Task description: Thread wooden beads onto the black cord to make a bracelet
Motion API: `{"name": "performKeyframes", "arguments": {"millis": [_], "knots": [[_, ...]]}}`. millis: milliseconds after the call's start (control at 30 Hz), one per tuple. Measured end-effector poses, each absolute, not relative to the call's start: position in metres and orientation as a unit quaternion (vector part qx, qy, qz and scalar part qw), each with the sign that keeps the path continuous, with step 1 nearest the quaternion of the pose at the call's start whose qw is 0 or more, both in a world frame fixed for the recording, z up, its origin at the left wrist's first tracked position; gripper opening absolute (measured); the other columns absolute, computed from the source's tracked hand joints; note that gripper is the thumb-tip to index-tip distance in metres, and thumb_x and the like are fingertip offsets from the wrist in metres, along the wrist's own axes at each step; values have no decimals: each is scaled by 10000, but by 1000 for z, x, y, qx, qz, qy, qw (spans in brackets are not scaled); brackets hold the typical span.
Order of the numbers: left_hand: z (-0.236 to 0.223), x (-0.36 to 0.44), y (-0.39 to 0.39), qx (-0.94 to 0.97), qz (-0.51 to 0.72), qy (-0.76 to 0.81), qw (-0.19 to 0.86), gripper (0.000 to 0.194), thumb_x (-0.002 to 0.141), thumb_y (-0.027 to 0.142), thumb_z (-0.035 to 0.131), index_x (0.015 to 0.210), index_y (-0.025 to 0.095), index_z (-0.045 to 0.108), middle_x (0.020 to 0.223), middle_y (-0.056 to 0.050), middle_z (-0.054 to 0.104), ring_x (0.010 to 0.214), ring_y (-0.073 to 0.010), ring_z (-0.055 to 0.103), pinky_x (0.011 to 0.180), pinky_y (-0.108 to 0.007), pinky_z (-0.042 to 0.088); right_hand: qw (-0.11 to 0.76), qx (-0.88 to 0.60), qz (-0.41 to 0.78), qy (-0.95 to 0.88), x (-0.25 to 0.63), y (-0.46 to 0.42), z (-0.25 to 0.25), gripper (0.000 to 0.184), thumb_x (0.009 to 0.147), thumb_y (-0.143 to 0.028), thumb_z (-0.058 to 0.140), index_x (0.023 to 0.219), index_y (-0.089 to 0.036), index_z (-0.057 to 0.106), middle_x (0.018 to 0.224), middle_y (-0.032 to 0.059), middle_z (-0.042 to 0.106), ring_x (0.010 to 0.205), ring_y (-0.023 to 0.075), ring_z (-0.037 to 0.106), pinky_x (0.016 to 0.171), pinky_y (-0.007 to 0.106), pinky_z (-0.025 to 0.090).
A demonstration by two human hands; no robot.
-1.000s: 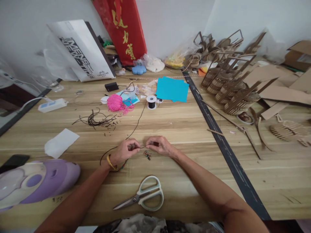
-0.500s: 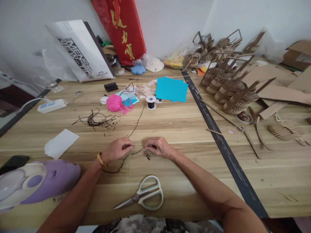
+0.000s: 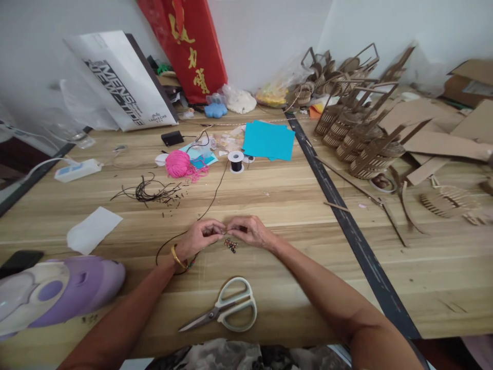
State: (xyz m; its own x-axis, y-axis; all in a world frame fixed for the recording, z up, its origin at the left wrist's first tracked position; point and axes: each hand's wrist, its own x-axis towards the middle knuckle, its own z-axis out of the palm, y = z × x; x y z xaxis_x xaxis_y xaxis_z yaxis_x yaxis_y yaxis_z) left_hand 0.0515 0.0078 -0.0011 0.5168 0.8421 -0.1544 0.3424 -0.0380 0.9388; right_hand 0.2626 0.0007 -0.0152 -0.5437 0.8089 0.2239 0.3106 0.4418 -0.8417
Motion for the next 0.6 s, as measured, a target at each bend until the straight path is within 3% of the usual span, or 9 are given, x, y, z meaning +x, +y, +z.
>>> {"name": "performKeyframes", "arguments": {"millis": [133,400,600], "knots": [[0,49,9,697,204,419,544,240,723,265,660,900,103,673,647,3,597,519,-64,456,490,-176,347,318,-356,388,-789,262,1,-15,302,903,-396,523,866,-130,663,776,58,667,673,133,574,614,220,422],[3,59,5,684,235,441,532,188,719,303,671,700,116,661,592,7,579,536,-79,460,518,-192,357,312,-355,393,-789,263,1,-16,288,901,-387,529,869,-136,668,775,50,666,672,127,577,621,214,419],[1,59,7,679,237,438,539,171,714,287,659,709,116,671,617,-10,614,569,-94,488,543,-200,369,314,-353,403,-784,263,1,-14,282,895,-379,541,860,-132,671,770,51,665,669,125,574,606,213,417]]}}
